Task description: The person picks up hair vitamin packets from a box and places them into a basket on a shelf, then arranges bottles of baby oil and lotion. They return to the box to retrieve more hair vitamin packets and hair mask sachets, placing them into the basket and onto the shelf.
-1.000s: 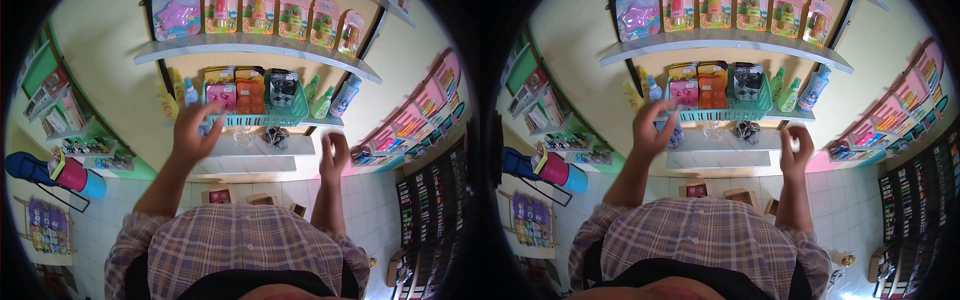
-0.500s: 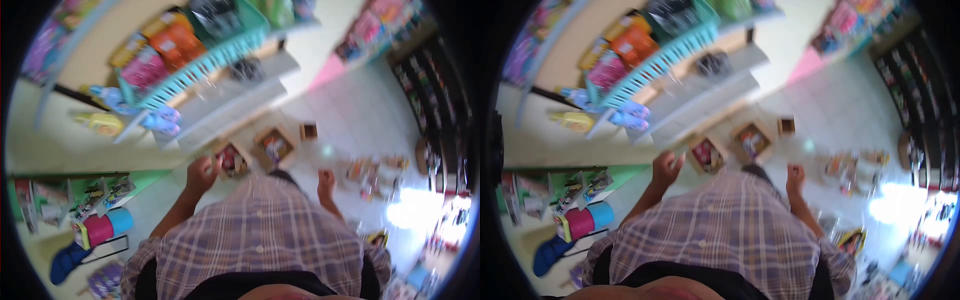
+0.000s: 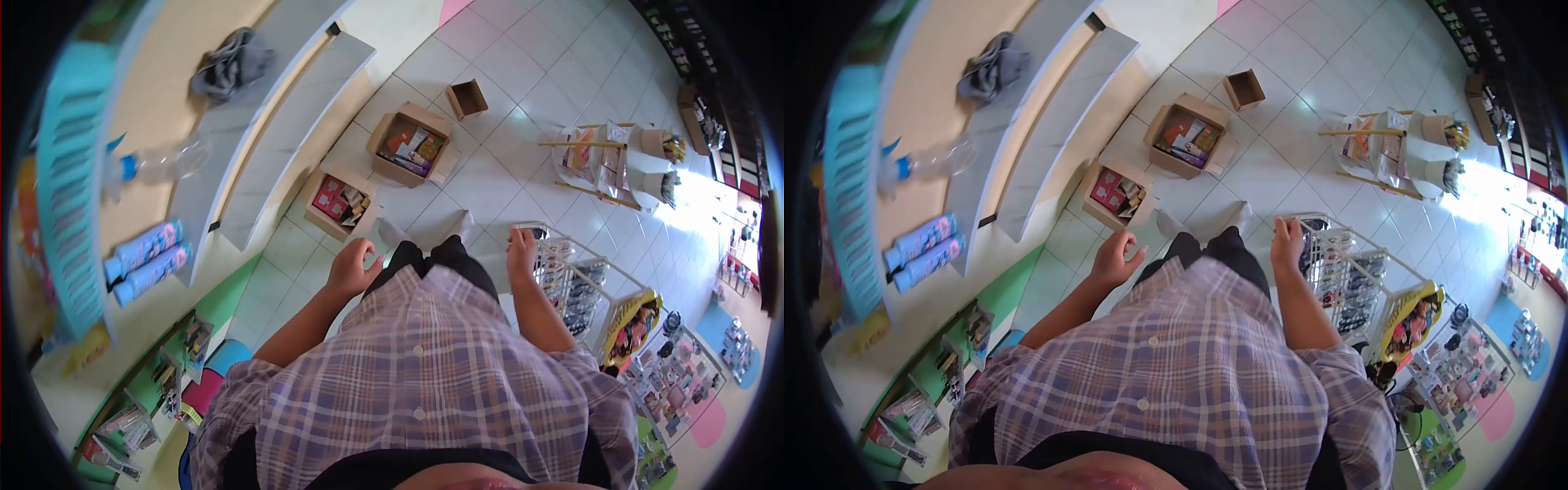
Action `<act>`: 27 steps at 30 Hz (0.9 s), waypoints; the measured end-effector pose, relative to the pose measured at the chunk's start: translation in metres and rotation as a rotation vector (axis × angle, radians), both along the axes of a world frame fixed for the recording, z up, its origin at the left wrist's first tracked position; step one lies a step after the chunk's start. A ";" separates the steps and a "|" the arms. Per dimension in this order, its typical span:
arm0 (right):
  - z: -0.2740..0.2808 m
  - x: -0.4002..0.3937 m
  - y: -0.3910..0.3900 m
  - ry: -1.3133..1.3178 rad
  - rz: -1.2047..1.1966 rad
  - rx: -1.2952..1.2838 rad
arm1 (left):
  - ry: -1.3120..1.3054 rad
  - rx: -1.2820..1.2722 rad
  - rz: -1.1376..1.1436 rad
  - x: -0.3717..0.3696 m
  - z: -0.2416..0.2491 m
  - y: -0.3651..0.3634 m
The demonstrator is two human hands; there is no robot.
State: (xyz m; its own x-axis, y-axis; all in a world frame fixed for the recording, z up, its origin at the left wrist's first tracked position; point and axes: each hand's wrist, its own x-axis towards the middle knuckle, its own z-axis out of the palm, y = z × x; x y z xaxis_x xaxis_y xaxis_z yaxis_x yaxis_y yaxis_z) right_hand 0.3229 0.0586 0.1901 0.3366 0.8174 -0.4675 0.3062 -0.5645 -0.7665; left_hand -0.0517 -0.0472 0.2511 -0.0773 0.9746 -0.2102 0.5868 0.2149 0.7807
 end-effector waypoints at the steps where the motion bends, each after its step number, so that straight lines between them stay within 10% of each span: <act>1: -0.020 -0.007 0.010 0.008 -0.027 -0.078 | 0.003 -0.027 -0.058 0.003 -0.020 0.013; 6: -0.137 -0.050 0.071 0.230 0.070 -0.492 | 0.036 -0.119 -0.156 0.023 -0.161 0.087; 18: -0.435 -0.134 0.139 0.405 0.240 -0.532 | 0.128 -0.091 0.099 0.025 -0.532 0.222; 27: -0.521 -0.152 0.160 -0.115 1.044 0.013 | 0.323 -0.359 0.185 0.000 -0.621 0.273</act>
State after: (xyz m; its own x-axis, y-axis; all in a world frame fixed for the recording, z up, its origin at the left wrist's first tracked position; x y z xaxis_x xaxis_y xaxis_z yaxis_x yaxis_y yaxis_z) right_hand 0.1712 0.2186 -0.3311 -0.4970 0.7319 -0.4662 0.7073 0.0305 -0.7062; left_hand -0.0514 0.2256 -0.3699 -0.3578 0.8093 -0.4658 0.7126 0.5590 0.4240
